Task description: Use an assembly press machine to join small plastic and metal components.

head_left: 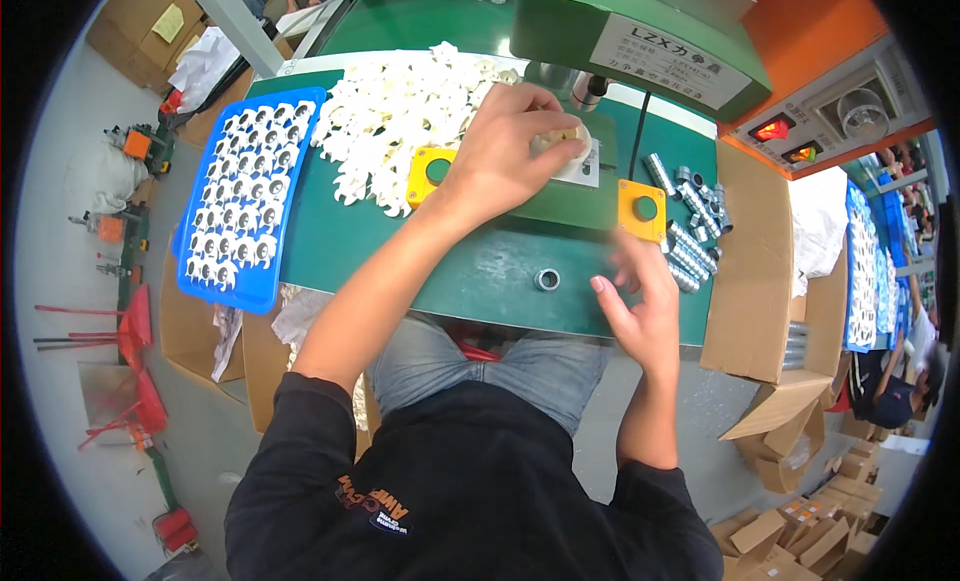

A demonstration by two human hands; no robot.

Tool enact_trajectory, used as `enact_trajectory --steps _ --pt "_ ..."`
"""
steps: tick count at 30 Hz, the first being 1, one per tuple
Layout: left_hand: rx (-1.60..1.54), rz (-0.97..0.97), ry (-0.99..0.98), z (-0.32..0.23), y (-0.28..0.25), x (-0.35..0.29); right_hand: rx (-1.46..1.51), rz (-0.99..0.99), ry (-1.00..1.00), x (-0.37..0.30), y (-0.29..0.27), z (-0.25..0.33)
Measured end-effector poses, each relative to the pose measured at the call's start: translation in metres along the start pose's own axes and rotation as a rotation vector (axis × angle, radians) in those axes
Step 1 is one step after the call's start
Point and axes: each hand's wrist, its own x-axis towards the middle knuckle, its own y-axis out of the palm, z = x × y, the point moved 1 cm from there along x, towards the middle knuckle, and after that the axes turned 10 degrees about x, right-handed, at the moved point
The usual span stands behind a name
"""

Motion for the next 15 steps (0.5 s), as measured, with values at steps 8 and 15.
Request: enact_trajectory --steps 8,15 --pt "0.104 0.115 0.078 -0.003 -0.005 0.002 0.0 -0.001 0.009 0.003 0.003 0.002" --pt "0.454 -0.021 0.021 -0.001 -0.051 -0.043 -0.466 -0.246 -0.113 0.007 -0.009 -0.012"
